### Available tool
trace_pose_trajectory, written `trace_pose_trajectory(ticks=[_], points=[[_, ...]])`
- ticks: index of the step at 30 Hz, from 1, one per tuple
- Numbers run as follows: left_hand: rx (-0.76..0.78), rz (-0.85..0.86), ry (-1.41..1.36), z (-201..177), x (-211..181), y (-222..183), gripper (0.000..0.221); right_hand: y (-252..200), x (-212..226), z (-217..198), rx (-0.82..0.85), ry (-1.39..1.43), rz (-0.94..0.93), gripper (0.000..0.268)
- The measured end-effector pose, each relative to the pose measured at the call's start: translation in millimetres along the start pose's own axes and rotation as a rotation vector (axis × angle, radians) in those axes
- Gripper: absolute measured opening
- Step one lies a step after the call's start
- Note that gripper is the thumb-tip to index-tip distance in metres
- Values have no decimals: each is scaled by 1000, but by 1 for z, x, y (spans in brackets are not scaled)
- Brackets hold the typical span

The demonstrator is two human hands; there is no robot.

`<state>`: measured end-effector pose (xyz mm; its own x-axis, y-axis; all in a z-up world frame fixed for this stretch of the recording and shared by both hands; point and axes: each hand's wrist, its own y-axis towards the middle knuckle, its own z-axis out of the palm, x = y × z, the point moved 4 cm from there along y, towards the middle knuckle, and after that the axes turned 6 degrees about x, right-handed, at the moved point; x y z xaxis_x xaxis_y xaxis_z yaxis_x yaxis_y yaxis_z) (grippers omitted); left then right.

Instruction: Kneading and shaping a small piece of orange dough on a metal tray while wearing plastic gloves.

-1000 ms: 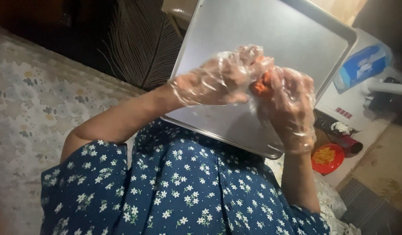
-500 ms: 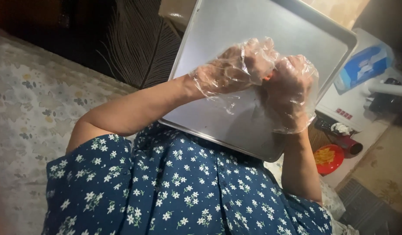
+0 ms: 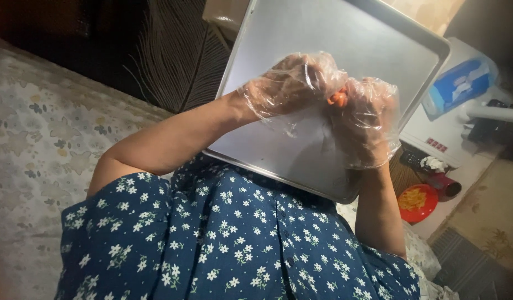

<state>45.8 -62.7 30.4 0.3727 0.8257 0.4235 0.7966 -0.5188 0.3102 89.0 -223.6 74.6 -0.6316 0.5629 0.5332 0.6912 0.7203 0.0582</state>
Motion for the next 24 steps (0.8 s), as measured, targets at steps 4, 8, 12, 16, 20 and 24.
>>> trace_pose_trajectory(ticks=[4,8,12,16,20,24], points=[[72,-173,-810,7,5,-3,10,-17,-22,22,288,-202,108,19],[21,-252,-940,-45,29,-18,25,-28,-6,23,102,-200,-61,17],[241,-260,-1000,-28,22,-18,28,-26,51,-24,-76,31,-286,17],[308,151,-588,-15,8,-44,58,-29,1,1,8,-42,-210,29],[255,130,-648,-18,15,-54,54,-27,-13,4,90,-140,-101,44],[88,79,-784,-22,26,-41,46,-6,44,-37,26,10,-86,86]])
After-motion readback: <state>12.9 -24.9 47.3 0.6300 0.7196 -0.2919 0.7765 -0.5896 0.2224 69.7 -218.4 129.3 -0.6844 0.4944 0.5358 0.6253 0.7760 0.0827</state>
